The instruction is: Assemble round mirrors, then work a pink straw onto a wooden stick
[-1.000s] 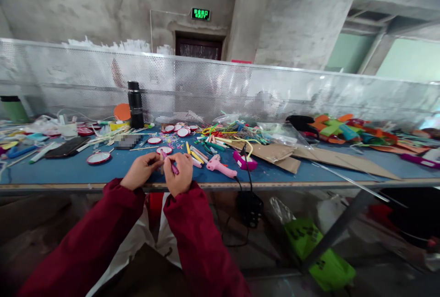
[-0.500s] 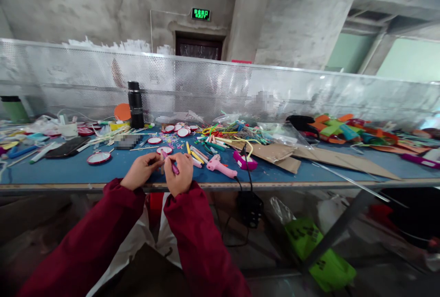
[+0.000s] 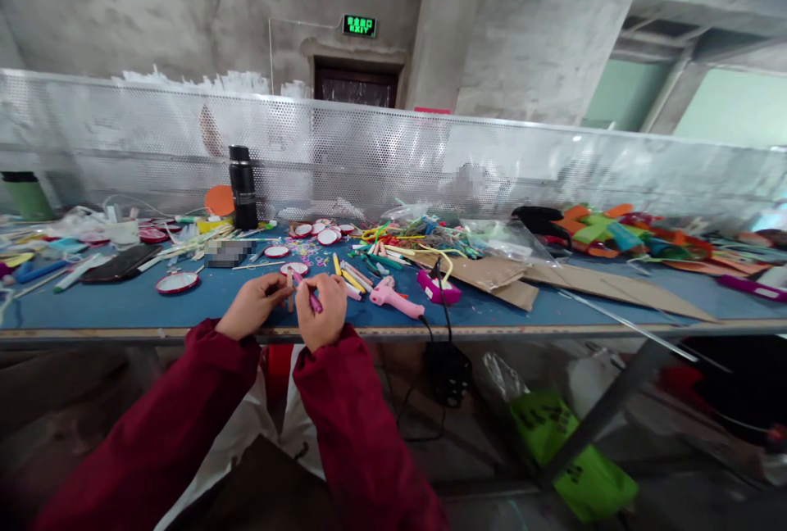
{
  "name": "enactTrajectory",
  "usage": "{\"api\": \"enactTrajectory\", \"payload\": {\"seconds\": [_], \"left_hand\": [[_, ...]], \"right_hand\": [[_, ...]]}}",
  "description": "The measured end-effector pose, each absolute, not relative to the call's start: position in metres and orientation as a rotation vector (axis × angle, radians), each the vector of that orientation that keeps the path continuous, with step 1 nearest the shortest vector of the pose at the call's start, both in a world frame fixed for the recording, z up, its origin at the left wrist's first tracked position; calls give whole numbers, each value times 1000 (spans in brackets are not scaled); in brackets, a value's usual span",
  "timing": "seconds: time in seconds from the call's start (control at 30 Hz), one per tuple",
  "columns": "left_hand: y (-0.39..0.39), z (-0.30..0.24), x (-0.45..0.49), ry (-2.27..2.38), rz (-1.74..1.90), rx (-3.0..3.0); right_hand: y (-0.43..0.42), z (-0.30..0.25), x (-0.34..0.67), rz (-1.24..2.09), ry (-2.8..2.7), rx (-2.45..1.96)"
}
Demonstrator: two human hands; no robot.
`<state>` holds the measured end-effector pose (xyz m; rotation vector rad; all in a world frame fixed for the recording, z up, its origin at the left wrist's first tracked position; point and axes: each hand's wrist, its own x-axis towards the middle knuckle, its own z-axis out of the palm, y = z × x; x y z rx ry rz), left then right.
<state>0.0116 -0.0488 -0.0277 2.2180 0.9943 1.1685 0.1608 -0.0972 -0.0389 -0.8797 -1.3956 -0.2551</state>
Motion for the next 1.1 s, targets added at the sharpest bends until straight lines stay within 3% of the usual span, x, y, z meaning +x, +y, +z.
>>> {"api": "enactTrajectory", "payload": {"seconds": [1.1], "left_hand": [[-48,-29,12,958,1187,2201]], "right_hand": [[-98,-38,160,-259,-1419,-861]]}}
